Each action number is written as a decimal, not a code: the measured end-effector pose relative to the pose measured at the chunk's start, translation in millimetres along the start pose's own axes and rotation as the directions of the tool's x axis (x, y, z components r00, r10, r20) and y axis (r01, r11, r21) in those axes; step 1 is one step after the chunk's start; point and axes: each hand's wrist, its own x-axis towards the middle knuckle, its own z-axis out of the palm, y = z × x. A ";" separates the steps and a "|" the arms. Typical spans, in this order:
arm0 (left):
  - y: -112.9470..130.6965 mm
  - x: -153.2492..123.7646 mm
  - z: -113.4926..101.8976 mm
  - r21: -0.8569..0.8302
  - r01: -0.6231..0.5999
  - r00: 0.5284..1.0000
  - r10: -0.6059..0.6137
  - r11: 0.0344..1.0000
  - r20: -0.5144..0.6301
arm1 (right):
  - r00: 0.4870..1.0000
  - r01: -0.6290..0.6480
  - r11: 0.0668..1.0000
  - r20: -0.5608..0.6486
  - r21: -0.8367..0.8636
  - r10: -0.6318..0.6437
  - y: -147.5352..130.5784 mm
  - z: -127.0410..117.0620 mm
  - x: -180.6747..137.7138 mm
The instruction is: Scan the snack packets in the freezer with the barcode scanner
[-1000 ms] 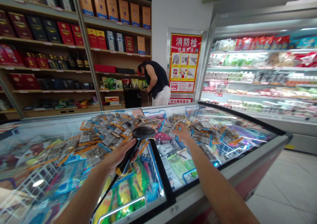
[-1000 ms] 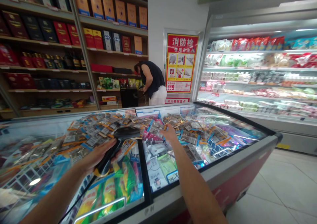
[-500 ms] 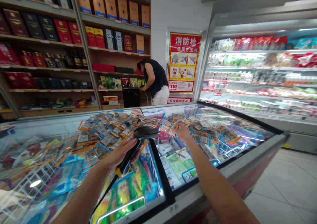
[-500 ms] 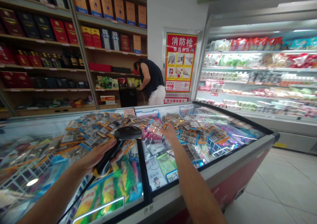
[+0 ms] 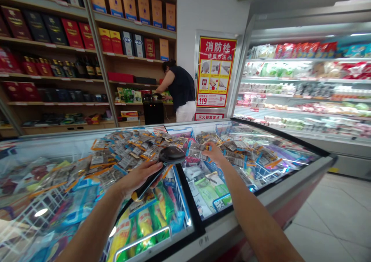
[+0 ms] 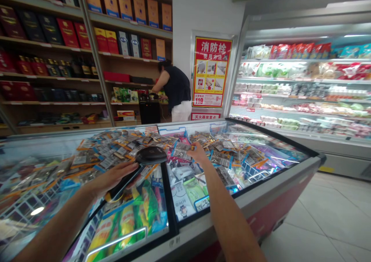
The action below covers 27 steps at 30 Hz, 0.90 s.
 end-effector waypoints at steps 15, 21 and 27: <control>5.7 -4.8 0.6 0.014 -0.133 0.982 0.130 0.991 0.137 | 1.000 0.024 0.997 0.011 0.072 -0.025 11.3 -2.0 8.1; 7.8 -4.7 8.5 -0.105 -0.141 0.986 0.149 0.984 0.071 | 0.998 0.038 0.997 -0.059 0.073 -0.033 8.7 0.5 6.6; 6.4 -3.7 21.2 -0.233 -0.082 0.997 0.083 0.969 -0.005 | 0.991 0.054 0.998 -0.126 0.043 -0.049 1.9 4.9 2.0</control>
